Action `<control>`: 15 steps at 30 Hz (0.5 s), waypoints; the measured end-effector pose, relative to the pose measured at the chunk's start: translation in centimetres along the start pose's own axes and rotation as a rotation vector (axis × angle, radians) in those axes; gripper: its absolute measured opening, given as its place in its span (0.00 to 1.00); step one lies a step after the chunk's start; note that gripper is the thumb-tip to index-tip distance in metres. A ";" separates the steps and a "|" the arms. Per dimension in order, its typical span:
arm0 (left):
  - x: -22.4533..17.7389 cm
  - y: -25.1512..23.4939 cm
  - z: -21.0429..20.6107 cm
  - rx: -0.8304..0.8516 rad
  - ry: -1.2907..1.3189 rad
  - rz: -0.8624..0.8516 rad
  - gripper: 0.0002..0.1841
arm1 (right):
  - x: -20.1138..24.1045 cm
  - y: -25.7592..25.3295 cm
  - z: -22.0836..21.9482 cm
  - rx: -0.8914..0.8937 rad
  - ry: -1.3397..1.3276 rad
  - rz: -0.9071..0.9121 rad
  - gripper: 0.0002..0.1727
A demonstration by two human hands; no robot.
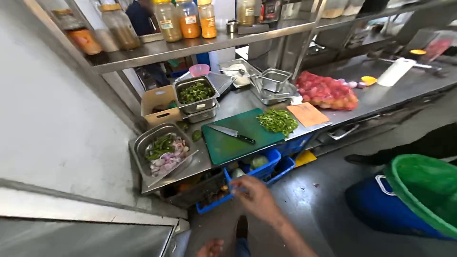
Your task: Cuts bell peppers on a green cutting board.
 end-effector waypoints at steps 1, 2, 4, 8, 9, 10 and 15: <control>-2.9 -2.4 0.3 -0.006 -0.035 -0.039 0.17 | -3.4 -2.9 1.0 -0.042 0.098 -0.059 0.16; -5.9 -5.3 1.1 -0.044 -0.067 -0.103 0.17 | -6.4 -6.0 2.1 -0.086 0.194 -0.094 0.15; -12.2 -11.3 3.5 -0.150 -0.141 -0.237 0.17 | -11.2 -11.6 4.0 -0.137 0.347 -0.110 0.17; -24.4 -21.7 12.8 -0.454 -0.338 -0.248 0.21 | -17.9 -19.3 3.8 -0.094 0.468 -0.140 0.28; -26.3 -24.1 15.0 -0.515 -0.366 -0.206 0.24 | -19.3 -20.4 3.2 -0.052 0.475 -0.155 0.30; -27.7 -26.5 17.0 -0.587 -0.384 -0.164 0.28 | -20.5 -21.1 2.7 -0.006 0.472 -0.167 0.31; -25.6 -36.2 22.6 -0.672 -0.438 0.253 0.45 | -21.4 -22.9 0.6 0.101 0.488 -0.034 0.24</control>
Point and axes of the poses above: each hand's wrist, its own y-axis away from the middle knuckle, its own z-axis out of the back of the hand, x = y × z, the point moved 10 cm from there along -y, towards the middle knuckle, and after that the axes turned 1 degree about y, right-handed, at the moved point
